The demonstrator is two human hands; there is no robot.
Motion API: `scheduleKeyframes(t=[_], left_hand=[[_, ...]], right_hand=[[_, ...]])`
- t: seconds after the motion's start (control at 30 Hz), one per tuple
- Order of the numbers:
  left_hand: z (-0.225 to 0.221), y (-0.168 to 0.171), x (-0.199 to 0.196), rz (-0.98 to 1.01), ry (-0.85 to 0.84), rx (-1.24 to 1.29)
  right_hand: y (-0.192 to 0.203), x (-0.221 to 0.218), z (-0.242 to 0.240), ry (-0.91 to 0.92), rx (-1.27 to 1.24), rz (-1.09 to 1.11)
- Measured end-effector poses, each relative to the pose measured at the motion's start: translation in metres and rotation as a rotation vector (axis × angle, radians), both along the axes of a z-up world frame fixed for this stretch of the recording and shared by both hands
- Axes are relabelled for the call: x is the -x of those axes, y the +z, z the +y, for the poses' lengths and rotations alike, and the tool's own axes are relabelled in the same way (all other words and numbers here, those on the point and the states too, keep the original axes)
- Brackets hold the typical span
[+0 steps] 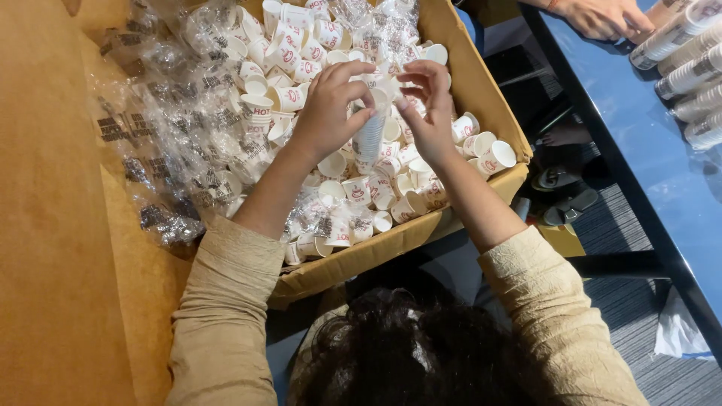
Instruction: The person is taking paper cups from a box and stacking them into sleeves.
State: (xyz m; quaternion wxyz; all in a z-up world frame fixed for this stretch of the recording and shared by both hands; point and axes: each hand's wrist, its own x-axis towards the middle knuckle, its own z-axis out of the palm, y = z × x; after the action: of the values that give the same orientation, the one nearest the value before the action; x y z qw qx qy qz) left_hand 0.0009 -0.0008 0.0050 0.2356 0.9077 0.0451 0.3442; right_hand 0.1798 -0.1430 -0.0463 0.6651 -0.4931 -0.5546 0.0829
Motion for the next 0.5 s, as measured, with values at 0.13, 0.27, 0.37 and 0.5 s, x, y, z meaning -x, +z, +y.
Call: scheduleKeyframes(t=[0.13, 0.27, 0.37, 0.5], left_hand=[[0.001, -0.005, -0.005, -0.097, -0.093, 0.180], [-0.007, -0.002, -0.007, -0.259, -0.178, 0.399], [-0.002, -0.010, -0.014, -0.419, -0.214, 0.653], [0.021, -0.024, -0.009, -0.550, 0.094, 0.569]], right_hand=[[0.004, 0.009, 0.002, 0.296, 0.084, 0.055], [-0.004, 0.011, 0.008, 0.185, 0.184, 0.034], [-0.005, 0.011, 0.008, 0.079, 0.192, -0.010], [-0.011, 0.005, 0.008, 0.057, 0.027, -0.032]])
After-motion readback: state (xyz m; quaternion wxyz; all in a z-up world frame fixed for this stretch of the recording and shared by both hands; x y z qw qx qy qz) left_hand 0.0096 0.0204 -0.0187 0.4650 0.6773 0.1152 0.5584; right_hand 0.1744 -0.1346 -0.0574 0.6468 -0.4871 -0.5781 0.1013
